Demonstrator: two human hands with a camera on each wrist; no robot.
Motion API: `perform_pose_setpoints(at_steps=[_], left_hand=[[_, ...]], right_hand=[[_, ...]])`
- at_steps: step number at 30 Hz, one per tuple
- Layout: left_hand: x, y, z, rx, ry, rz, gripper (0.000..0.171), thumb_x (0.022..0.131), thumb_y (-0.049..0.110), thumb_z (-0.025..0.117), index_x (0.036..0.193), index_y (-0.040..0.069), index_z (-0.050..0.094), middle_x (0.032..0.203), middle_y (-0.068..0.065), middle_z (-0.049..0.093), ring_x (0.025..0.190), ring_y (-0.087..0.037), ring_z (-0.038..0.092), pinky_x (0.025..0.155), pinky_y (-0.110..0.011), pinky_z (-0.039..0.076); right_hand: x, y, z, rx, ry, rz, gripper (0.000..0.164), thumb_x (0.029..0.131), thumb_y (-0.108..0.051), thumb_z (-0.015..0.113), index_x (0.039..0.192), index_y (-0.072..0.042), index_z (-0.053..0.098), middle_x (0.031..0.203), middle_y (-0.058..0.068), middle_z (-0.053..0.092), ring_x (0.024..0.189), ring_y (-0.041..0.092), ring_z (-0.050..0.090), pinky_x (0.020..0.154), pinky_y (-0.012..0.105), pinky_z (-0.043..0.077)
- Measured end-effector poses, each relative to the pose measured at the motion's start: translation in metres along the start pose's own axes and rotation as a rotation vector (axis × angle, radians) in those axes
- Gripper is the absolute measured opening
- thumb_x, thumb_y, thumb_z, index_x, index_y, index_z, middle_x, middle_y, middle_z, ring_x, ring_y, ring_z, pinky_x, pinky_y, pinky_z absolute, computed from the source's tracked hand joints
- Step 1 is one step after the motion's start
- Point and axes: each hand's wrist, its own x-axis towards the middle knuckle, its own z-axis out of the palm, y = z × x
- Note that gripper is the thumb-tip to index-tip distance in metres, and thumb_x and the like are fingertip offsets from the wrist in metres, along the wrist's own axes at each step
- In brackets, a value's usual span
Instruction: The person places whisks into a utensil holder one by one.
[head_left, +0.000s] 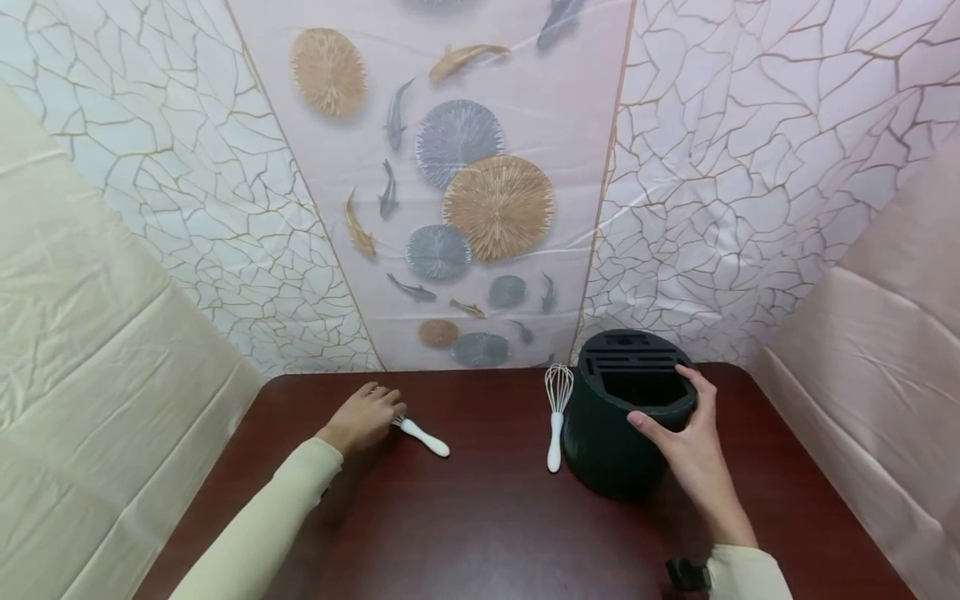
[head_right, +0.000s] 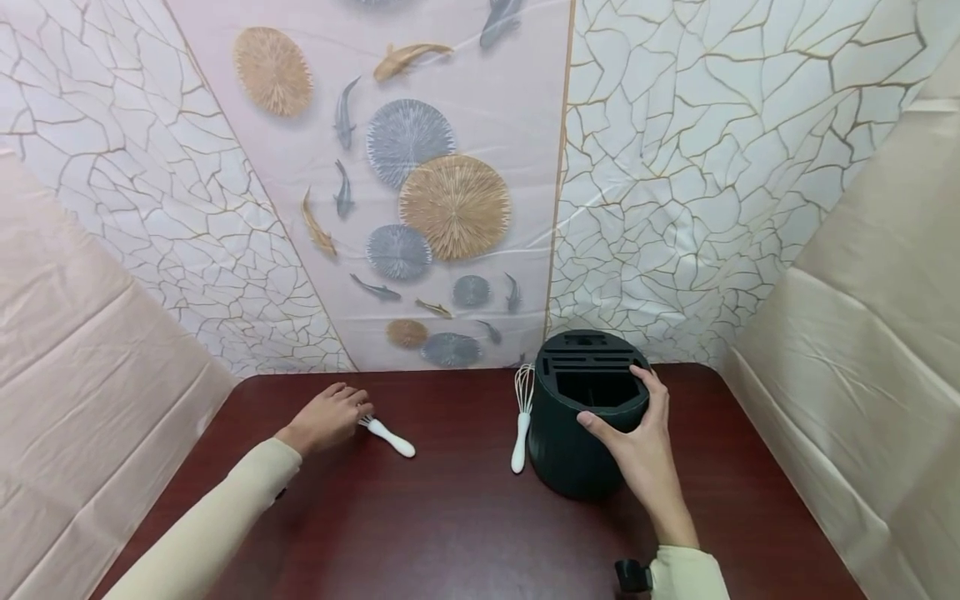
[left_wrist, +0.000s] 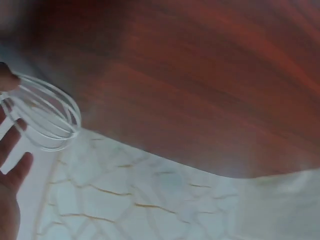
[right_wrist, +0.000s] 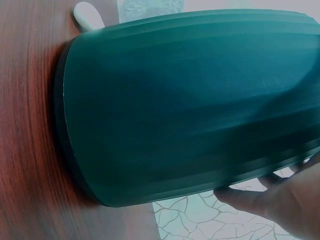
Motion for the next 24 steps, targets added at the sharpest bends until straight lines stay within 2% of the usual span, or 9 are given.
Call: perform_pose_setpoints(at_steps=[3, 5, 7, 9, 12, 14, 19, 24], left_hand=[[-0.017, -0.009, 0.004, 0.026, 0.049, 0.056, 0.015, 0.086, 0.009, 0.081, 0.095, 0.017, 0.072, 0.103, -0.004, 0.069, 0.101, -0.028, 0.069, 0.099, -0.048, 0.056], [-0.028, -0.016, 0.005, 0.055, 0.055, 0.099, 0.017, 0.085, 0.010, 0.083, 0.096, 0.017, 0.071, 0.105, -0.003, 0.069, 0.104, -0.028, 0.068, 0.102, -0.049, 0.055], [-0.037, -0.023, 0.005, 0.095, 0.046, 0.143, 0.022, 0.084, 0.011, 0.084, 0.100, 0.019, 0.072, 0.110, -0.003, 0.070, 0.110, -0.027, 0.067, 0.105, -0.050, 0.054], [-0.047, -0.031, 0.003, 0.130, 0.031, 0.184, 0.026, 0.084, 0.010, 0.084, 0.105, 0.019, 0.073, 0.116, -0.002, 0.070, 0.116, -0.026, 0.066, 0.108, -0.050, 0.052], [-0.065, -0.043, 0.001, 0.159, 0.031, 0.240, 0.030, 0.083, 0.009, 0.082, 0.111, 0.019, 0.075, 0.122, -0.004, 0.071, 0.120, -0.026, 0.066, 0.108, -0.049, 0.052], [-0.079, -0.050, 0.002, 0.165, 0.038, 0.272, 0.032, 0.083, 0.007, 0.080, 0.113, 0.018, 0.076, 0.124, -0.005, 0.072, 0.120, -0.026, 0.067, 0.107, -0.048, 0.053], [-0.107, -0.060, 0.004, 0.155, 0.057, 0.321, 0.039, 0.078, 0.004, 0.078, 0.116, 0.015, 0.078, 0.128, -0.009, 0.073, 0.122, -0.027, 0.068, 0.106, -0.046, 0.054], [-0.114, -0.063, 0.002, 0.184, 0.044, 0.331, 0.041, 0.079, 0.005, 0.077, 0.120, 0.014, 0.078, 0.130, -0.010, 0.072, 0.125, -0.027, 0.067, 0.108, -0.046, 0.053]], right_hand=[[-0.002, 0.000, -0.001, -0.008, 0.007, 0.001, 0.098, 0.098, -0.025, 0.078, 0.167, -0.032, 0.009, 0.168, 0.013, 0.018, 0.143, 0.033, 0.033, 0.113, 0.041, 0.037], [-0.003, 0.000, -0.002, -0.012, 0.008, 0.001, 0.098, 0.098, -0.024, 0.078, 0.167, -0.032, 0.009, 0.167, 0.012, 0.020, 0.141, 0.031, 0.036, 0.107, 0.028, 0.038], [-0.002, -0.001, -0.002, -0.016, 0.012, 0.000, 0.097, 0.099, -0.024, 0.078, 0.167, -0.032, 0.009, 0.167, 0.011, 0.020, 0.141, 0.030, 0.037, 0.105, 0.026, 0.038], [0.000, -0.002, -0.001, -0.008, 0.011, -0.007, 0.097, 0.099, -0.025, 0.077, 0.167, -0.033, 0.009, 0.167, 0.012, 0.019, 0.141, 0.032, 0.036, 0.110, 0.035, 0.038], [0.003, -0.004, 0.000, 0.008, 0.009, -0.019, 0.098, 0.098, -0.026, 0.078, 0.167, -0.033, 0.010, 0.168, 0.012, 0.017, 0.145, 0.035, 0.033, 0.115, 0.057, 0.033], [0.004, -0.004, 0.002, 0.020, 0.007, -0.021, 0.098, 0.097, -0.026, 0.079, 0.167, -0.033, 0.010, 0.168, 0.012, 0.018, 0.145, 0.035, 0.032, 0.114, 0.063, 0.030], [0.002, -0.004, 0.002, 0.016, 0.005, 0.002, 0.098, 0.098, -0.026, 0.078, 0.167, -0.034, 0.010, 0.168, 0.012, 0.019, 0.144, 0.034, 0.034, 0.114, 0.060, 0.033], [0.001, -0.001, 0.000, 0.042, 0.005, 0.001, 0.098, 0.098, -0.025, 0.078, 0.167, -0.032, 0.009, 0.170, 0.014, 0.012, 0.150, 0.038, 0.024, 0.116, 0.069, 0.026]])
